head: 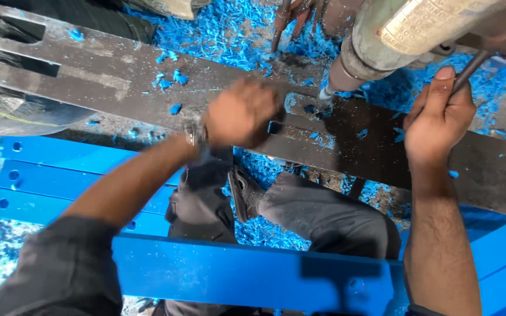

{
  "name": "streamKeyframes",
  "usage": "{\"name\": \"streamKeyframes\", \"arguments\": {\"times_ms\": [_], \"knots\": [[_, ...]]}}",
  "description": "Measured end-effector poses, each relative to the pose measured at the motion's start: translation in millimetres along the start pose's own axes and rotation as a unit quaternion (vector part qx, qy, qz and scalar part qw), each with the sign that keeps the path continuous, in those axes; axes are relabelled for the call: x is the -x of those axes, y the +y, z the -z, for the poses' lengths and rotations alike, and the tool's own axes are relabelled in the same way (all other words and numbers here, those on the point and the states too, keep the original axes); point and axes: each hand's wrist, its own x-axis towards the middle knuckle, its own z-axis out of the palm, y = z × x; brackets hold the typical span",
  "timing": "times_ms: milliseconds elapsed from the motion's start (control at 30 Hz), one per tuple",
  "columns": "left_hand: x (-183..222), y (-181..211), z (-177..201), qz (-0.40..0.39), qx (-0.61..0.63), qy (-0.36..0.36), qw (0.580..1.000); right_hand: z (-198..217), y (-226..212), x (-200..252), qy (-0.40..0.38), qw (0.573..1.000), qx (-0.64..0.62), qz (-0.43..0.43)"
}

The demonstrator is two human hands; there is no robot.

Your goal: Drilling holes into blue plastic industrial components and removing shavings.

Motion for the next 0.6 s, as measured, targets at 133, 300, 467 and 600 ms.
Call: {"name": "streamKeyframes", "arguments": {"times_ms": [133, 300, 467, 600], "knots": [[1.3, 100.9, 3.2, -0.033, 0.207, 0.029, 0.977, 4.4, 21.1, -9.0, 0.009, 1.0, 0.019, 0.02], [-63.8, 181.0, -40.7, 0.088, 0.284, 0.089, 0.951, 13.3, -40.3, 8.3, -0.016, 0.997, 0.047, -0.067], [-141.5, 192.5, -90.9, 0.231, 0.257, 0.257, 0.903, 20.9, -87.5, 20.4, -0.042, 0.982, 0.02, -0.182], [-183.5, 163.3, -100.7, 0.397, 0.127, 0.266, 0.869, 16.4, -81.6, 22.2, -0.042, 0.981, -0.017, -0.19]]}}
